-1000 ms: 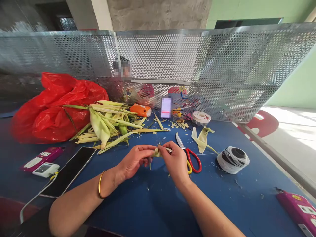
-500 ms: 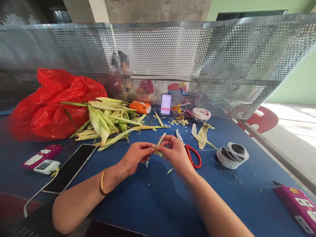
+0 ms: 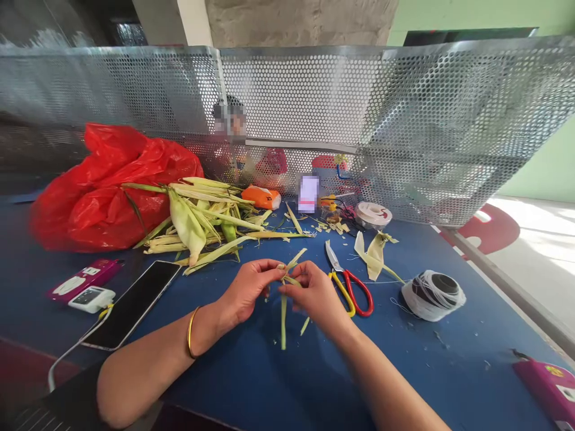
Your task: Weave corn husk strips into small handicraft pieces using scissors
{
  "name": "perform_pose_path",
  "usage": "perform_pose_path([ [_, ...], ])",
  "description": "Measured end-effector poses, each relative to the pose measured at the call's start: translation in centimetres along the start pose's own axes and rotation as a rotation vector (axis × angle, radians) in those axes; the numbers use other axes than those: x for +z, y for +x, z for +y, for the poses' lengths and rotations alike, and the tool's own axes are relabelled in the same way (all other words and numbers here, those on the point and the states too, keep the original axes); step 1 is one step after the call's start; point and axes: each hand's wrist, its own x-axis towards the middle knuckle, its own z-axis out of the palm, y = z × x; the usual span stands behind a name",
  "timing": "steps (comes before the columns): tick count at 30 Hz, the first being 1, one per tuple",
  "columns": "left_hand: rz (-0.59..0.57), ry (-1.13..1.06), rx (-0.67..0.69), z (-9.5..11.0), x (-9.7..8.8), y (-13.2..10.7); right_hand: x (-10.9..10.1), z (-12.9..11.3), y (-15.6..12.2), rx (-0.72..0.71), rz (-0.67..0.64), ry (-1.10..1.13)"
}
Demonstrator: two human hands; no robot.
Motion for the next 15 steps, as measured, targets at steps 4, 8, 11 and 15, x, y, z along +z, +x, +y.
perform_pose_path([
  [4,-0.016,-0.09,-0.016,0.1,-0.3,0.3,-0.2,-0.4,-0.3,-0.129,0.073,-0.089],
  [8,-0.028,-0.132,0.007,0.1,-0.6,0.6,-1.1,-1.7,-1.0,-0.208,-0.022,-0.039],
  [11,-0.041,-0.121,0.027,0.2,-0.7,0.6,-1.5,-2.3,-1.4,-0.136,-0.153,0.119],
  [15,-0.093,-0.116,0.009,0.3,-0.7,0.4,-1.3,-2.2,-1.3,-0.144,-0.146,0.212],
])
